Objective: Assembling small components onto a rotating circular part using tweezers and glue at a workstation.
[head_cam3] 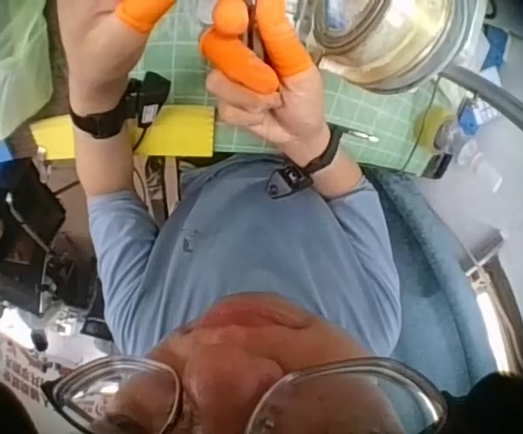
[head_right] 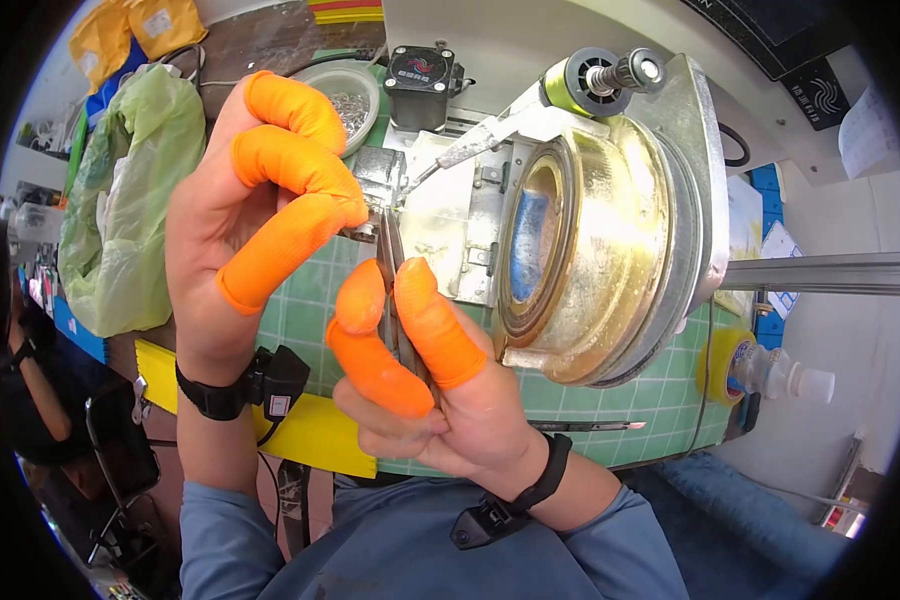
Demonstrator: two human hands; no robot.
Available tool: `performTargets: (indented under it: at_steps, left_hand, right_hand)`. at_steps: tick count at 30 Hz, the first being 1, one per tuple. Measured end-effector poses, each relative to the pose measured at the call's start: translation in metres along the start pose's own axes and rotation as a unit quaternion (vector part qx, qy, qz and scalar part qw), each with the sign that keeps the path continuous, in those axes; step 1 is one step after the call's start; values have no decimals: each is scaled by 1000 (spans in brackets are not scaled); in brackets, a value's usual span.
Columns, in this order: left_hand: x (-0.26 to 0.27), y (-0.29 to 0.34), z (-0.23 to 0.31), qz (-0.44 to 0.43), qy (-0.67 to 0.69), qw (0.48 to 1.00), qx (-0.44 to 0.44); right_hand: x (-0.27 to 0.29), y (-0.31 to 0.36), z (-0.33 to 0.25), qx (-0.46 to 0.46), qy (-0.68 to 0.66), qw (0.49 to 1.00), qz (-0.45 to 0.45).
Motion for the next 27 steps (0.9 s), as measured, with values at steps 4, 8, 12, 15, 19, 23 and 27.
performTargets:
  at_steps: [4,8,12,15,19,23,27]
  left_hand:
    - [1,-1,1,-5,-8,1000,-9]
    - [2,0,0,-6,18,1000,-4]
    - [3,2,-5,1,98,995,-4]
    - [3,1,1,-11,64,998,-5]
    - [-4,-2,2,-35,69,997,-13]
    - [-5,-3,0,7,26,998,-55]
    - [2,-2,5,16,-8,1000,-11]
  right_hand:
    - [1,0,1,-6,18,1000,14]
    - [1,-1,3,8,8,999,30]
    - [1,17,5,-29,21,999,36]
    - [-4,47,1,-79,132,988,18]
    - [7,90,-8,-81,241,967,28]
    - [25,114,-16,-34,352,934,61]
    - [21,132,-30,6,434,897,88]
Point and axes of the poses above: each hand's wrist, its own y-axis away from the middle knuckle, its own x-axis out of the back of the hand, z = x × y, the point moved 4 cm from there along -y, towards the middle knuckle, and after that the axes turned 7 degrees about x, right-handed, at the moved point
